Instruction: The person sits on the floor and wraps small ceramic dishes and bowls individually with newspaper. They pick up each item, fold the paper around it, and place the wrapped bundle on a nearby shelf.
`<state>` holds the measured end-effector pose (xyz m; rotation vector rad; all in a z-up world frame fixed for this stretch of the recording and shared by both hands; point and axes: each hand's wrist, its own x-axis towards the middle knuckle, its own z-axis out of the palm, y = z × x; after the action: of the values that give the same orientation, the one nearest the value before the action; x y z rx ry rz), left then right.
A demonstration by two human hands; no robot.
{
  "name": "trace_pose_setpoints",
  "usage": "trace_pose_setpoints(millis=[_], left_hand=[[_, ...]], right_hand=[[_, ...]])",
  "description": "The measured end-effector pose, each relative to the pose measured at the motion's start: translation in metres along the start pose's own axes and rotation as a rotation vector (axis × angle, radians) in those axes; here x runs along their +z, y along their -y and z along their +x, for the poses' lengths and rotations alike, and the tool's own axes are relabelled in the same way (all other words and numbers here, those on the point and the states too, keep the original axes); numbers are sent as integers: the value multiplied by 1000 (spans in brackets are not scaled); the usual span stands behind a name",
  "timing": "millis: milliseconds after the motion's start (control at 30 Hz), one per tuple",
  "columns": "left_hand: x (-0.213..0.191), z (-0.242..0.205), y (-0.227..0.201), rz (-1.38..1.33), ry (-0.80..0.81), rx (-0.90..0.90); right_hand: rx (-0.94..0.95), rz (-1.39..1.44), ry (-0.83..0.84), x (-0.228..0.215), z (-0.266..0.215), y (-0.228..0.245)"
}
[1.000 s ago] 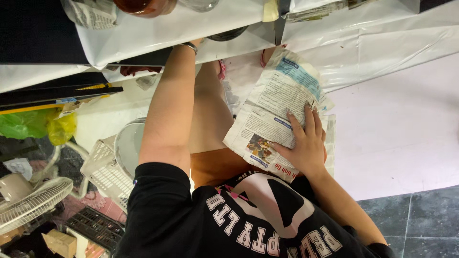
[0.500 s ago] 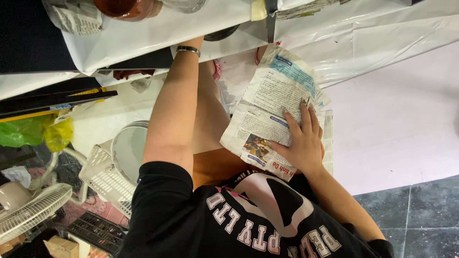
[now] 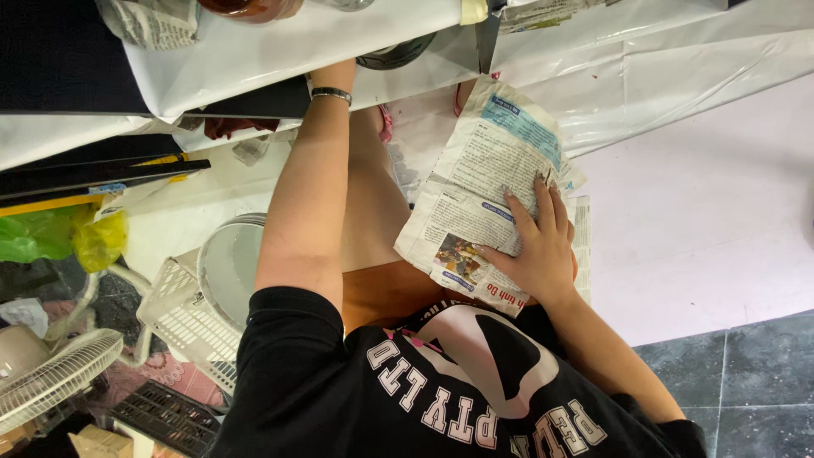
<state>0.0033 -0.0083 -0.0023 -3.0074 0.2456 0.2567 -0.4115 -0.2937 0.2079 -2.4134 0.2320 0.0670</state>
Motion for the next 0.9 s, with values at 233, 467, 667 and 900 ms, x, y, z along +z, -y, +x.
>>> trace_pose_setpoints(millis=[233,467,667,900], left_hand=[[0,4,7,79,-642,168],[-52,-114,-5,-1891,-611,-291],[-114,-301,-56,-2141,-302,-228],[-94,-384,-153,-2302,582,-258]], right_hand=[[21,-6,6,1,-2,2],[12,7,26,2,-3,-5],[-14,-113,74,8,-11,-12],[-122,136,-174,15,-37,-41]])
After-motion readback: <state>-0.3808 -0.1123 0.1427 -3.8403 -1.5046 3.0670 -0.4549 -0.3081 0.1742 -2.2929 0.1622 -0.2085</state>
